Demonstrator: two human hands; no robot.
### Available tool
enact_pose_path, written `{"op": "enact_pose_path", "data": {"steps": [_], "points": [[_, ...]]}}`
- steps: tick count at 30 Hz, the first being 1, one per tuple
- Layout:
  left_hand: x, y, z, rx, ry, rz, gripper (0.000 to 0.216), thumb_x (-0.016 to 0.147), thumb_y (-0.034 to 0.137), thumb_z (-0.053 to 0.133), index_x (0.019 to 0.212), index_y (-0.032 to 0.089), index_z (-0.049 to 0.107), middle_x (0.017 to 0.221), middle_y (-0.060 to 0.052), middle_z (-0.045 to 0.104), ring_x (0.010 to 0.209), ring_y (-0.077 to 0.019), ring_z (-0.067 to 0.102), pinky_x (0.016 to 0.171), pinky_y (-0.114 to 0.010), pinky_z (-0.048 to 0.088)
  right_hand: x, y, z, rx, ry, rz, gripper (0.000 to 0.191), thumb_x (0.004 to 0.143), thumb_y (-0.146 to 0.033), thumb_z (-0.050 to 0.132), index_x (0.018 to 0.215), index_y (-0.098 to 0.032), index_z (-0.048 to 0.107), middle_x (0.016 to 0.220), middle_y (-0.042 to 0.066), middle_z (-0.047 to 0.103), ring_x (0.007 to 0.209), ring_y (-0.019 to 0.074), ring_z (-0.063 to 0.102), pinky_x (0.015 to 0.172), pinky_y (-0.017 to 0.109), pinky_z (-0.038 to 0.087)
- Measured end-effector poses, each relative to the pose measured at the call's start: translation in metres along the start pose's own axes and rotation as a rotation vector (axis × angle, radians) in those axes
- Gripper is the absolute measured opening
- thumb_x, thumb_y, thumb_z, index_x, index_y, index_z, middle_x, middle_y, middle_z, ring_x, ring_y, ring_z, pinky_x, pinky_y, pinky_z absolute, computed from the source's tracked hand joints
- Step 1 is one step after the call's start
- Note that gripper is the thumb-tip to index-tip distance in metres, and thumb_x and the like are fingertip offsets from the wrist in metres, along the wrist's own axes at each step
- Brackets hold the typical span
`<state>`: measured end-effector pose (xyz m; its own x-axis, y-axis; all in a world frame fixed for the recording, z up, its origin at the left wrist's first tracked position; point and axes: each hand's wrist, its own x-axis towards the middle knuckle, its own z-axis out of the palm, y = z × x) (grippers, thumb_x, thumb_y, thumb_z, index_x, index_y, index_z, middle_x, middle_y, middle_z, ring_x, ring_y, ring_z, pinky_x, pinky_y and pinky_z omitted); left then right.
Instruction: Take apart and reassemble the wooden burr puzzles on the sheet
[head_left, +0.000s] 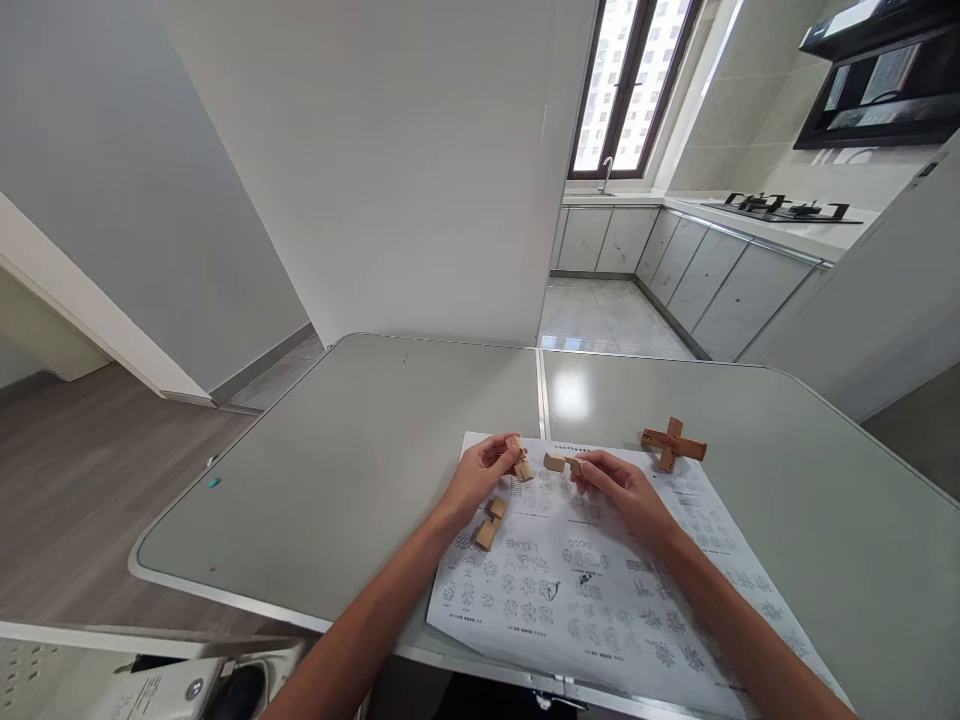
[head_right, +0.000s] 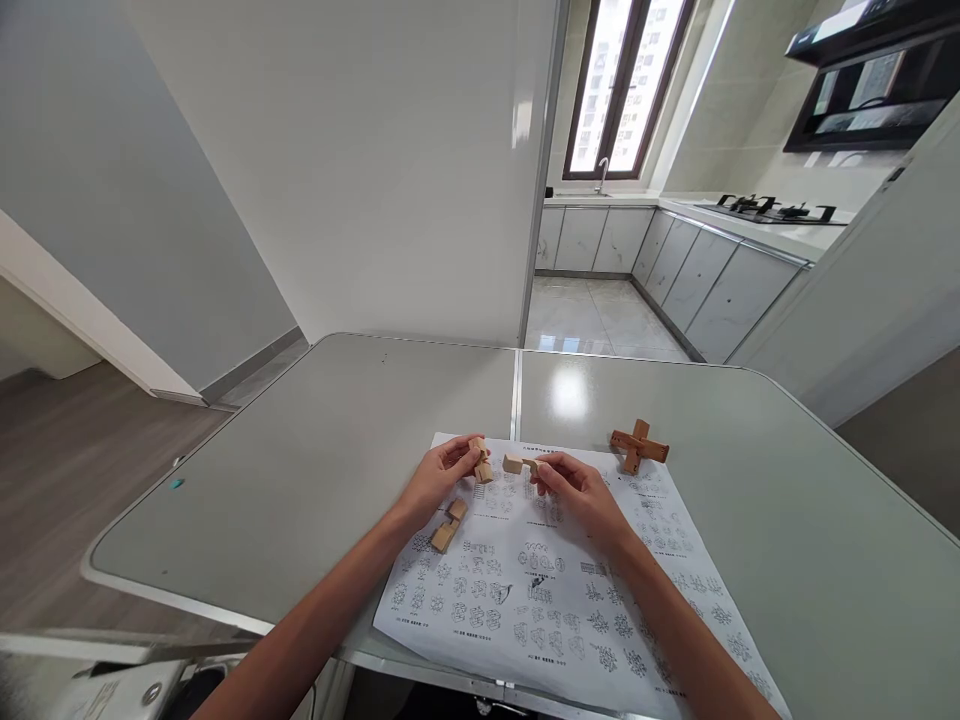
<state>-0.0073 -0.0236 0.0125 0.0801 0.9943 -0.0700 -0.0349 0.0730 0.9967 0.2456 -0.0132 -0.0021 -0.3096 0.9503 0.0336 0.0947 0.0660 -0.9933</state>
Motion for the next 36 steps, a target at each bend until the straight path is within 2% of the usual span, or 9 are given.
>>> {"op": "enact_pose_path", "data": {"steps": [2, 4, 7, 9, 16, 21, 26, 36], "points": [[0.000, 0.000, 0.001, -0.045, -0.020, -0.016, 0.049, 0.087, 0.054, 0.076, 0.122, 0.020, 0.070, 0.117, -0.011, 0.076, 0.101, -0.0216, 0.073, 0.089, -0.035, 0.061, 0.000, 0.002, 0.000, 0.056, 0.001, 0.000, 0.044, 0.092, -0.061, 0.068, 0.107, -0.020, 0.075, 0.087, 0.007, 0.071, 0.084, 0.0218, 0.064, 0.080, 0.033, 0.050], [-0.001, 0.000, 0.003, -0.075, -0.051, -0.046, 0.053, 0.087, 0.056, 0.075, 0.124, 0.020, 0.067, 0.118, -0.013, 0.074, 0.086, -0.0197, 0.076, 0.075, -0.031, 0.062, 0.001, 0.005, 0.000, 0.108, 0.008, -0.007, 0.045, 0.092, -0.060, 0.068, 0.112, -0.020, 0.073, 0.086, 0.006, 0.071, 0.080, 0.0207, 0.062, 0.078, 0.033, 0.049], [-0.002, 0.002, 0.004, -0.080, -0.105, -0.081, 0.056, 0.089, 0.059, 0.071, 0.131, 0.022, 0.062, 0.120, -0.013, 0.072, 0.071, -0.0174, 0.077, 0.054, -0.024, 0.055, 0.003, 0.009, 0.000, 0.164, 0.009, -0.015, 0.044, 0.093, -0.059, 0.067, 0.115, -0.021, 0.072, 0.084, 0.005, 0.070, 0.075, 0.0191, 0.059, 0.076, 0.034, 0.049], [-0.003, 0.003, 0.005, -0.078, -0.131, -0.091, 0.056, 0.090, 0.059, 0.069, 0.134, 0.024, 0.061, 0.122, -0.013, 0.071, 0.069, -0.0165, 0.076, 0.050, -0.021, 0.052, 0.004, 0.011, 0.000, 0.194, 0.005, -0.010, 0.043, 0.093, -0.058, 0.068, 0.113, -0.021, 0.072, 0.085, 0.005, 0.069, 0.075, 0.0187, 0.058, 0.075, 0.033, 0.048], [-0.006, 0.007, 0.006, -0.152, -0.155, -0.132, 0.062, 0.088, 0.055, 0.075, 0.137, 0.019, 0.061, 0.123, -0.016, 0.069, 0.075, -0.0170, 0.076, 0.067, -0.028, 0.060, 0.002, 0.009, -0.001, 0.251, -0.023, 0.059, 0.045, 0.092, -0.058, 0.070, 0.118, -0.022, 0.073, 0.095, 0.008, 0.070, 0.078, 0.0183, 0.058, 0.077, 0.033, 0.048], [-0.008, 0.010, 0.005, -0.101, -0.179, -0.083, 0.076, 0.076, 0.037, 0.090, 0.143, 0.024, 0.056, 0.140, -0.017, 0.059, 0.080, -0.0145, 0.073, 0.079, -0.032, 0.059, 0.003, 0.010, -0.001, 0.260, -0.059, 0.073, 0.045, 0.088, -0.054, 0.077, 0.121, -0.025, 0.072, 0.100, 0.007, 0.071, 0.076, 0.0170, 0.058, 0.076, 0.032, 0.048], [-0.009, 0.007, 0.008, 0.014, -0.194, -0.010, 0.080, 0.072, 0.030, 0.092, 0.143, 0.027, 0.055, 0.141, -0.016, 0.056, 0.076, -0.0110, 0.069, 0.073, -0.029, 0.057, 0.004, 0.012, 0.000, 0.229, -0.107, 0.092, 0.049, 0.088, -0.056, 0.076, 0.123, -0.022, 0.071, 0.097, 0.008, 0.073, 0.075, 0.0171, 0.058, 0.076, 0.033, 0.048], [-0.018, 0.005, 0.019, 0.307, -0.209, 0.240, 0.071, 0.074, 0.030, 0.086, 0.139, 0.028, 0.057, 0.121, -0.006, 0.065, 0.074, -0.0122, 0.066, 0.072, -0.028, 0.056, -0.001, -0.001, 0.007, 0.160, -0.212, 0.055, 0.036, 0.094, -0.054, 0.068, 0.110, -0.022, 0.071, 0.088, 0.003, 0.071, 0.069, 0.0152, 0.058, 0.071, 0.031, 0.047]]}}
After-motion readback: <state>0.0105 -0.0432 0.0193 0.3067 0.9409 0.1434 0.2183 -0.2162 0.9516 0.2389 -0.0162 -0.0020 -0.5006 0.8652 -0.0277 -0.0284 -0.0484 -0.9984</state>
